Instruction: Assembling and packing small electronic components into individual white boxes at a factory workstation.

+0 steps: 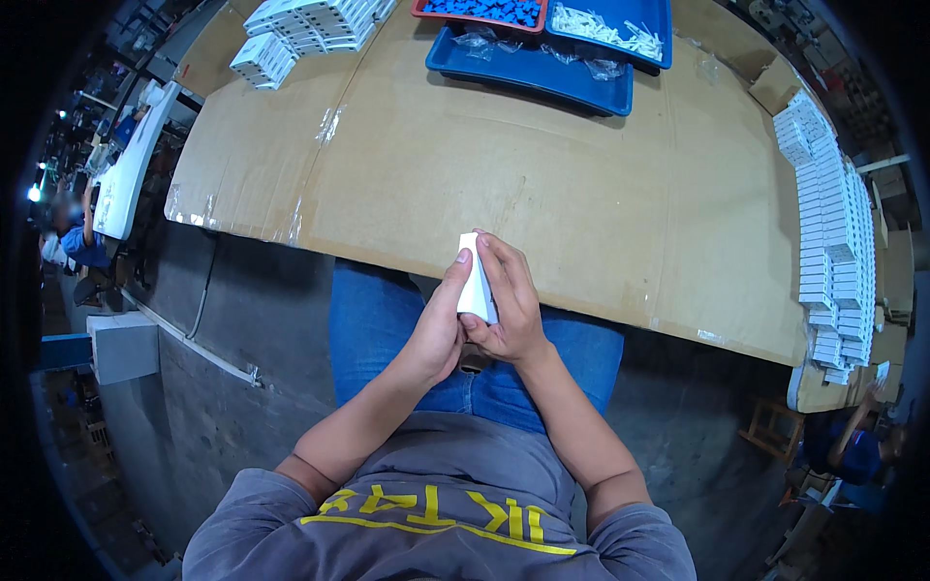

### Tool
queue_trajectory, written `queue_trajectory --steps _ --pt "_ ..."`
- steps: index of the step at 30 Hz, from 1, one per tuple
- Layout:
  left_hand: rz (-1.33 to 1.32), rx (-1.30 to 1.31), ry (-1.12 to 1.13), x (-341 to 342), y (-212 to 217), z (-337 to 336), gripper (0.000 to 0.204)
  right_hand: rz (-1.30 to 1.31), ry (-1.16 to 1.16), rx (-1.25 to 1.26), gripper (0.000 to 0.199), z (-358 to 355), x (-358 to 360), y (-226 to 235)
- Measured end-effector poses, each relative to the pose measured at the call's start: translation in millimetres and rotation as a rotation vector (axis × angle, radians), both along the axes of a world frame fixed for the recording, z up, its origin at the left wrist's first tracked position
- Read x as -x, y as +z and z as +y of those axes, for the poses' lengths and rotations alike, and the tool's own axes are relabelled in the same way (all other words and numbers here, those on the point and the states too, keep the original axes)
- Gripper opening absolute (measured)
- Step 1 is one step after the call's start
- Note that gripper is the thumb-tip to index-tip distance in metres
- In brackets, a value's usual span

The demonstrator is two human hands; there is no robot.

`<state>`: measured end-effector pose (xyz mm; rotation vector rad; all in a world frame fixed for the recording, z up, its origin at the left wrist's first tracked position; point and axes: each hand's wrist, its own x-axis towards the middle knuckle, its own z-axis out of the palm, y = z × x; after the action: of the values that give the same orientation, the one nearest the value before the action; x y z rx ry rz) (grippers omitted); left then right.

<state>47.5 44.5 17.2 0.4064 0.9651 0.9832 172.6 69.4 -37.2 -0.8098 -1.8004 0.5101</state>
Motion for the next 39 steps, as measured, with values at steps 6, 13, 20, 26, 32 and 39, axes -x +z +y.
queue_trajectory --steps 6,13,20,26,32,39 --pt "-0.009 -0.004 0.029 -0.9 -13.3 3.0 0.061 0.042 0.003 0.038 0.080 2.8 6.7 -4.7" --pt "-0.005 0.019 0.015 -0.3 -15.1 6.1 0.056 0.043 -0.020 0.059 0.085 3.2 6.6 -12.4" --pt "0.028 -0.004 -0.050 -1.3 -10.3 8.8 0.054 0.061 -0.046 0.050 0.087 1.3 6.3 -13.4" --pt "0.064 -0.008 -0.014 -6.5 -11.7 7.8 0.054 0.036 -0.092 0.034 0.089 -1.4 5.6 -20.4" --pt "0.026 0.010 0.010 -1.3 -18.6 5.6 0.054 0.074 -0.066 0.074 0.090 -1.3 10.3 -14.6" --pt "-0.012 -0.036 0.067 12.7 -25.2 12.0 0.059 0.143 0.035 0.201 0.082 10.0 14.0 10.1"
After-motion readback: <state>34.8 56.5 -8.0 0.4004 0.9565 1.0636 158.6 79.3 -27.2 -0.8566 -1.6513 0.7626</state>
